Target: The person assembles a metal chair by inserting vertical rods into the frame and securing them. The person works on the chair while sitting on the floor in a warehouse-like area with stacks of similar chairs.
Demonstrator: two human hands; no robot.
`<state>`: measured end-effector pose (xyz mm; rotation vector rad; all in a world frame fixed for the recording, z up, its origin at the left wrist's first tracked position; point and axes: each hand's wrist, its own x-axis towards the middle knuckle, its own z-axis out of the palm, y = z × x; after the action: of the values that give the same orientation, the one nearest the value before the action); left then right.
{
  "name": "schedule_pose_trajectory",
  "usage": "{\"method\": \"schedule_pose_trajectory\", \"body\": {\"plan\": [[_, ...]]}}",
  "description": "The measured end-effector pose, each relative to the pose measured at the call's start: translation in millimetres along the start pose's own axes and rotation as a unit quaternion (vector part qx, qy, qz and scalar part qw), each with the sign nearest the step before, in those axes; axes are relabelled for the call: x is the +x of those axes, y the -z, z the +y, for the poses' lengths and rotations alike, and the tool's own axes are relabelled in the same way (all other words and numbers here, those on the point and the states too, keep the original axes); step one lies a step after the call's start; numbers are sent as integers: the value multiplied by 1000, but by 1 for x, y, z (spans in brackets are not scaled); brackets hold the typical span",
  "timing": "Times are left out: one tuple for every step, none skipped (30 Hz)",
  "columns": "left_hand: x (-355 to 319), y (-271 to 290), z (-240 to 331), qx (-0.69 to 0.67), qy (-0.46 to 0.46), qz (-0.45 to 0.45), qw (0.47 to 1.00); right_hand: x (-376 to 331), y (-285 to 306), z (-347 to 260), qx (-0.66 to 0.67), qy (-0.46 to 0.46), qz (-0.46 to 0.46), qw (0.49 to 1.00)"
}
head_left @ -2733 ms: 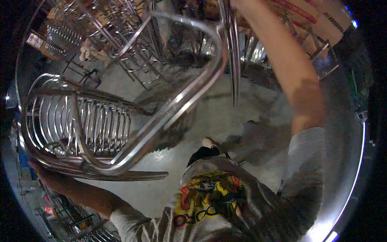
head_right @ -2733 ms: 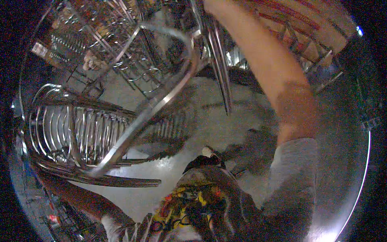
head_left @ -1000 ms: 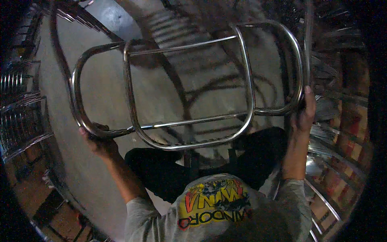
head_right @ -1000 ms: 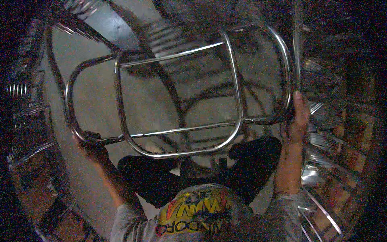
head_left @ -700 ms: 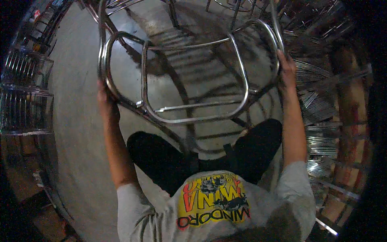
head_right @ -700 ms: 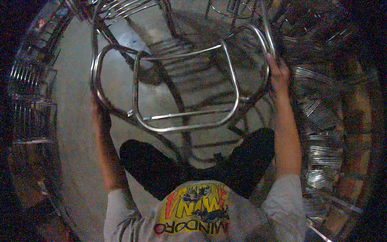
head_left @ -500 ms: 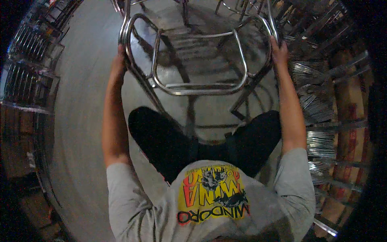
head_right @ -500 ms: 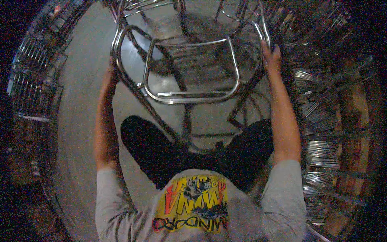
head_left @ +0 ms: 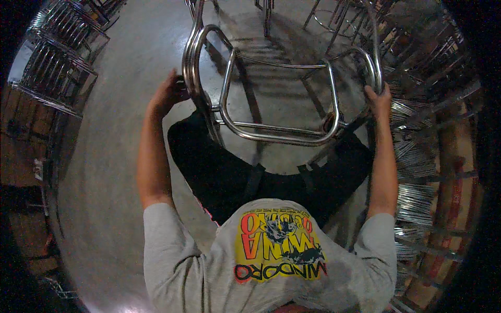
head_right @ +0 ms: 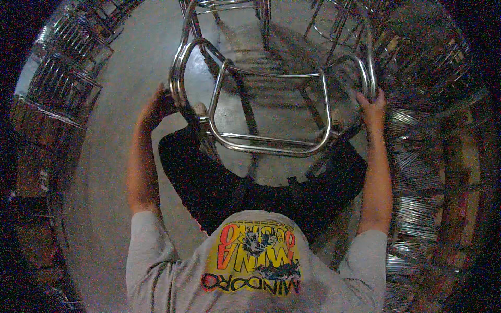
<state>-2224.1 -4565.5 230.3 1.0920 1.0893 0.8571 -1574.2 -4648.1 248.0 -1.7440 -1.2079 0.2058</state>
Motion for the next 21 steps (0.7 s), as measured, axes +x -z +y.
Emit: {"method": "schedule_pose_trajectory", "body": {"plan": [[-7, 20, -27, -13, -42, 49, 998, -9, 8, 0, 9, -45, 30, 999], [-10, 38, -56, -22, -21, 144, 989, -14, 16, 1, -2, -4, 1, 1000], [-12, 58, -87, -41, -61, 176, 982, -18, 22, -1, -20, 5, 0, 1000], [-15, 73, -122, -55, 15, 229, 972, -21, 27, -2, -32, 31, -17, 999], [-13, 90, -153, -70, 89, 280, 953, -24, 32, -5, -11, -23, -26, 999], [-24, 93, -196, -8, 99, 307, 946, -28, 34, -8, 37, -29, -52, 998], [-40, 88, -236, 82, 140, 337, 927, -30, 35, -12, 13, -45, -55, 997], [-58, 79, -273, 152, 186, 350, 905, -32, 35, -17, 10, -18, -35, 999], [-78, 66, -305, 203, 229, 352, 884, -34, 34, -20, 13, -30, -27, 999], [-96, 51, -332, 219, 263, 342, 875, -35, 34, -24, 19, -28, 6, 999], [-114, 33, -355, 232, 297, 333, 865, -36, 33, -24, 19, -70, 34, 997], [-128, 16, -372, 237, 325, 322, 857, -35, 35, -25, -15, -38, 26, 999], [-138, 3, -385, 236, 346, 314, 852, -35, 36, -23, -55, -48, 15, 997], [-144, -8, -392, 235, 357, 312, 848, -33, 39, -20, -95, -68, 15, 993], [-149, -17, -398, 236, 369, 308, 845, -32, 43, -16, -70, -90, -3, 993], [-149, -24, -401, 238, 375, 306, 842, -31, 46, -12, -86, -88, -23, 992], [-149, -27, -402, 241, 379, 306, 840, -29, 49, -9, -99, -90, -34, 990], [-148, -29, -402, 245, 379, 303, 839, -29, 51, -8, -100, -70, -19, 992], [-147, -29, -402, 250, 375, 306, 839, -28, 52, -10, -136, -81, -18, 987], [-148, -28, -401, 253, 370, 307, 840, -30, 51, -14, -162, -69, 11, 984], [-150, -27, -399, 255, 363, 309, 841, -32, 49, -22, -199, -95, 29, 975]]}}
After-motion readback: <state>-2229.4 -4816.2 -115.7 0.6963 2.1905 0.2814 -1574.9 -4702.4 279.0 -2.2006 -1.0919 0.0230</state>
